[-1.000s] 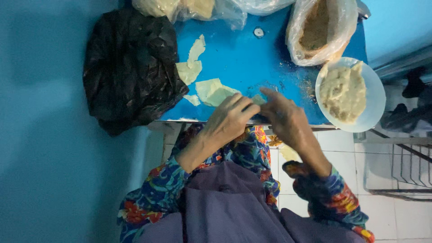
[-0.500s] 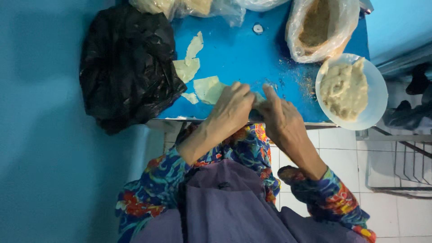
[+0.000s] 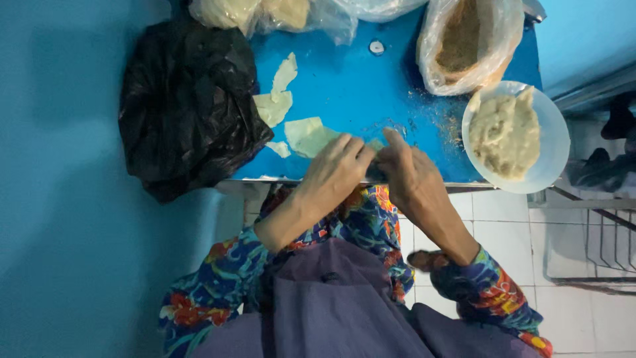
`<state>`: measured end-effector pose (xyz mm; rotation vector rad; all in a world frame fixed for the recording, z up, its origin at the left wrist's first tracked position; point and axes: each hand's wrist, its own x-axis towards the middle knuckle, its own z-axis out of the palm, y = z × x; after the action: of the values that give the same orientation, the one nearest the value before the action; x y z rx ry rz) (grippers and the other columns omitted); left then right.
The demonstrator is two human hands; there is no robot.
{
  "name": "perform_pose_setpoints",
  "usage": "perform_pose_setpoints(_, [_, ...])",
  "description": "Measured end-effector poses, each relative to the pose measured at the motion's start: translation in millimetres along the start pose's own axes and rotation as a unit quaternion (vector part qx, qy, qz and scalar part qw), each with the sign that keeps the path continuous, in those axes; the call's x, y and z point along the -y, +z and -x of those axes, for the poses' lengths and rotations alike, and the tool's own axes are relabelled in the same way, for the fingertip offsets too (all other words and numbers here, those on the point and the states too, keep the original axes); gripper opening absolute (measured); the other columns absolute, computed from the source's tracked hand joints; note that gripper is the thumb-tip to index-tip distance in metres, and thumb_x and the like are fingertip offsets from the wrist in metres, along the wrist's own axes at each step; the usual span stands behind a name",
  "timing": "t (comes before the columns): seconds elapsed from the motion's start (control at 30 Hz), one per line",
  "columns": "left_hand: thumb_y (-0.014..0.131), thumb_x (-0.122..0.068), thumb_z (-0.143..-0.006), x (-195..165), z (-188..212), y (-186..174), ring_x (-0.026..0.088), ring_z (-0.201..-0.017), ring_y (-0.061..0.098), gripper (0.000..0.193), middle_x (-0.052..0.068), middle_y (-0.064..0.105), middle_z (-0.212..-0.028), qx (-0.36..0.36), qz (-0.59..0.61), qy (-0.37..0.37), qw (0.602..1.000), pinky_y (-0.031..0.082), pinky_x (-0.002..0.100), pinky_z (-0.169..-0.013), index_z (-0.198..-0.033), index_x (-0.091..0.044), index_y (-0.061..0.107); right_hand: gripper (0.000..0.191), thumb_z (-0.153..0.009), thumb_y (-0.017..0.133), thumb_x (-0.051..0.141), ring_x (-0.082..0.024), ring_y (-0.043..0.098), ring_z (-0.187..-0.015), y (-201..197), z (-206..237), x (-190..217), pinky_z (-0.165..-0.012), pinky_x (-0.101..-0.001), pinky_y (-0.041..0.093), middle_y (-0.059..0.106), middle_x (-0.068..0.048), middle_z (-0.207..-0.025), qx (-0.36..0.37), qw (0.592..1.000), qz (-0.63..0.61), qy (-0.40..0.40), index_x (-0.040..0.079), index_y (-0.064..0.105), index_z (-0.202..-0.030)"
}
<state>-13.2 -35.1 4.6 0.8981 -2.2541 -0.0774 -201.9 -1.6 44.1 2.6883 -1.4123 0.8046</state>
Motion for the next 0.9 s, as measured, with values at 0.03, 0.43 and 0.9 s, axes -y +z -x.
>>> perform_pose_setpoints(0.03, [0.064,-0.008,-0.084,0.9,-2.1,-0.5,0.031,-0.098,0.063,0.018,0.012,0.063,-0.097,0.0,-0.016,0.008,1.0,0.054,0.043,-0.083,-0.101,-0.001,0.065,0.053,-0.093,0.061,-0.008,-0.035,0.069,-0.091,-1.0,-0.8,-0.6,-0.08,-0.0451,0.053,0.073,-0.014,-0.103,0.012,1.0,0.003,0.005,-0.003,0.043,-0.143])
perform_pose_setpoints(0.43, [0.063,-0.011,-0.088,-19.2,1.2,-12.2,0.028,-0.106,0.06,0.023,0.011,0.064,-0.104,0.07,-0.079,-0.019,0.994,0.049,0.04,-0.094,-0.108,-0.002,0.07,0.052,-0.089,0.059,-0.008,-0.034,0.07,-0.092,-8.2,-2.3,1.7,-0.082,-0.0448,0.054,0.075,-0.012,-0.105,0.037,0.998,0.04,0.033,-0.001,0.05,-0.14])
perform_pose_setpoints(0.9, [0.066,-0.027,-0.093,14.4,-7.1,-25.7,0.029,-0.122,0.05,0.051,0.012,0.058,-0.132,-0.018,-0.097,-0.172,0.98,0.034,0.053,-0.1,-0.136,-0.001,0.06,0.066,-0.098,0.062,0.005,-0.038,0.061,-0.114,-17.1,-35.2,-4.1,-0.096,-0.0507,0.047,0.069,-0.018,-0.121,0.102,0.992,0.045,0.066,0.004,0.034,-0.157])
